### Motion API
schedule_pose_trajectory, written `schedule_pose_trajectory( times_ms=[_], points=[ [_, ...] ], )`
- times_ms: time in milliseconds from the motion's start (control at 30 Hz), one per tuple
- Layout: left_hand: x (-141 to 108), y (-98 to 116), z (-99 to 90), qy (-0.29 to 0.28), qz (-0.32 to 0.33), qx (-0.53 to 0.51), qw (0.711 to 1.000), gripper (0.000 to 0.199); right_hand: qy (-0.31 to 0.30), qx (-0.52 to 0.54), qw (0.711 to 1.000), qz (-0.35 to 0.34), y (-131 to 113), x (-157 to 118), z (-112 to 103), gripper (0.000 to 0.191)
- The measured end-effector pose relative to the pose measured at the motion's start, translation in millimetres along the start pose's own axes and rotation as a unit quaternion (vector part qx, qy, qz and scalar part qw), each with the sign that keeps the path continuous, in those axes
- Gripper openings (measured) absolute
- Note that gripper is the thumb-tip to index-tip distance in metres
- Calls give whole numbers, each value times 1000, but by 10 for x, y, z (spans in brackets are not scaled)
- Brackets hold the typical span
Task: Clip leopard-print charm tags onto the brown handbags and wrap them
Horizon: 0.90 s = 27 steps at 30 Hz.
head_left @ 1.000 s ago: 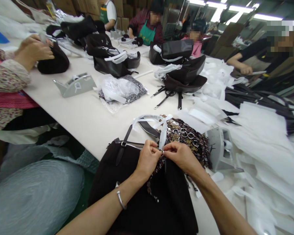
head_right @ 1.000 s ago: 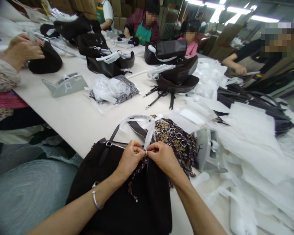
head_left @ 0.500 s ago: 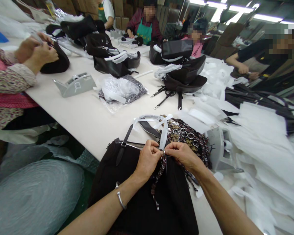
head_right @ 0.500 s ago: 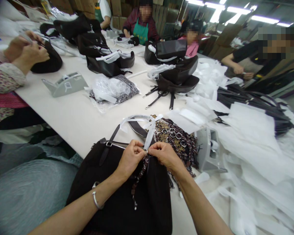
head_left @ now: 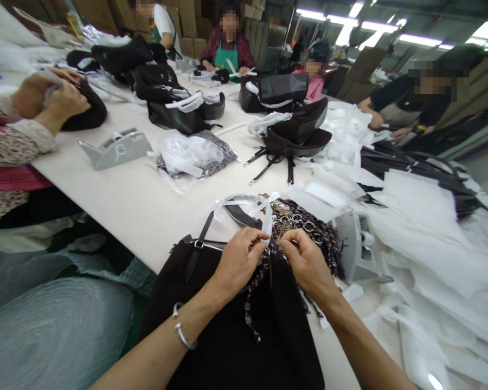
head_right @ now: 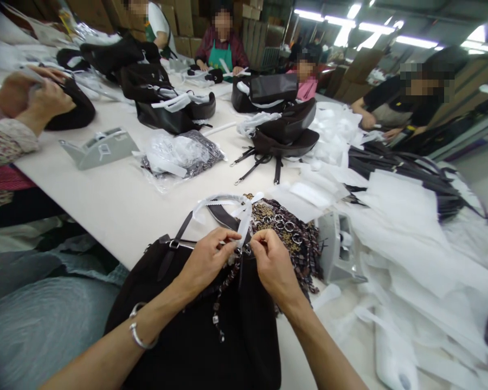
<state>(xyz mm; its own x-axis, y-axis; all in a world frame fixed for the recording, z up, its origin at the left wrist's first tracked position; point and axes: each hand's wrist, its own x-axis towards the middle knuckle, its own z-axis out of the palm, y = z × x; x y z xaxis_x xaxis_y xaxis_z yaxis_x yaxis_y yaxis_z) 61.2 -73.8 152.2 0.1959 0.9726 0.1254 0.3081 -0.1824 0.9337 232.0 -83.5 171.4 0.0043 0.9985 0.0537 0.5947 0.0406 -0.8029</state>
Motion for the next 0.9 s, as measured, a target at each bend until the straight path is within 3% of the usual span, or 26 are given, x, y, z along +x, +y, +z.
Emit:
schedule_pose_trajectory(
  times_ms=[133,233,300,467,567,733,833,900],
  points=[
    [52,108,44,-69,-12,-32,997,11,-1,-51,995,-82,-143,-25,-86,12],
    [45,110,65,-95,-36,-67,993,12,-29,-88,991,-95,-159,-26,-174,7],
    [35,94,71,-103,-18,-65,992,14,-67,-121,985,-107,-147,-27,-257,5],
    [36,71,117,-130,69,52,988,15,-190,-254,935,-158,-120,-59,-456,20],
    [31,54,164,-125,92,120,981,16,-212,-298,919,-149,-133,-103,-559,24],
    [-2,14,194,-112,71,92,987,15,-153,-238,951,-122,-184,-192,-671,15],
    [-9,21,168,-104,42,34,993,17,-70,-93,991,-60,-164,-248,-561,8],
    [-2,30,138,-107,8,-22,994,18,-23,56,998,9,-121,-272,-405,14]
  ],
)
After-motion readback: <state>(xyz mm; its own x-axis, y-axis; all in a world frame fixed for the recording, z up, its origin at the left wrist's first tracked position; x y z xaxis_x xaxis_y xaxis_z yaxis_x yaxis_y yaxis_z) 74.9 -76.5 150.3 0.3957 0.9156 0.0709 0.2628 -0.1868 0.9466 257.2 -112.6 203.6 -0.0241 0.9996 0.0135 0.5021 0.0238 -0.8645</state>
